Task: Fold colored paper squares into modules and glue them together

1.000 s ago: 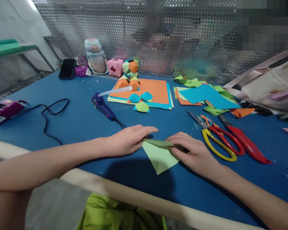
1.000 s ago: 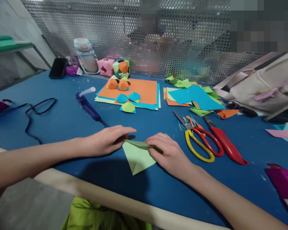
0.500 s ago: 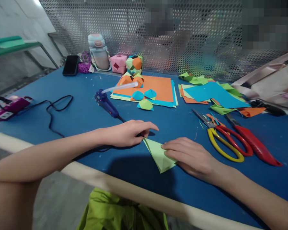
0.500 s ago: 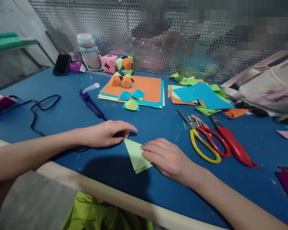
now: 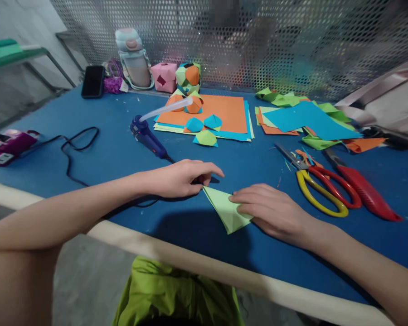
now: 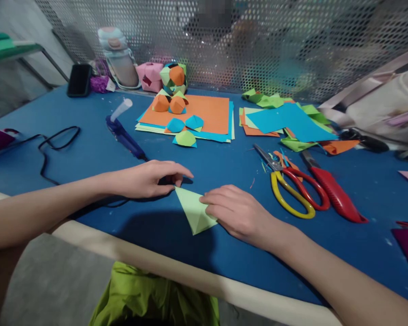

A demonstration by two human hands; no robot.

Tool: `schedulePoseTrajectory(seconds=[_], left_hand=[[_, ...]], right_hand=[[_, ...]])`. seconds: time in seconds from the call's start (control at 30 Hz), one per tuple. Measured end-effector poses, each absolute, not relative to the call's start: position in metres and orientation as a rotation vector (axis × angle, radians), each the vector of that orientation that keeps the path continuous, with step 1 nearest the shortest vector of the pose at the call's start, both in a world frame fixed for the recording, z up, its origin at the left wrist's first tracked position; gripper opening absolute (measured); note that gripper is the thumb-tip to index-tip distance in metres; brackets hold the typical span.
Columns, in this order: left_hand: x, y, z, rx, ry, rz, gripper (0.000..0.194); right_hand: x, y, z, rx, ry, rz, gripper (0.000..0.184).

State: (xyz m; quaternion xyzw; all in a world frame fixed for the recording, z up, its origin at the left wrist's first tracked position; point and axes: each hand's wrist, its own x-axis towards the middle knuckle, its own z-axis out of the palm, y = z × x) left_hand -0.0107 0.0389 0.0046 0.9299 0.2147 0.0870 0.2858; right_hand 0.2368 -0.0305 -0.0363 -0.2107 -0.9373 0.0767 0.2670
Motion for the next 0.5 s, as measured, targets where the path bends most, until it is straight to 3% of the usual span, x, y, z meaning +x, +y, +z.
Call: schedulePoseTrajectory(seconds=[0.17,0.5], left_hand=[[-0.0104,0.0396,0.0044,2.549,0.461,0.242,0.023],[-0.0104,0.0392,0.0039,2.684,0.521,0.197,0.025]], right_hand=[[0.2379,-0.0302,-0.0374,-0.563,-2.558,0.179,0.019],[0.2376,-0.029,-0.0353,-0.526,-2.621,0.062,0.019]])
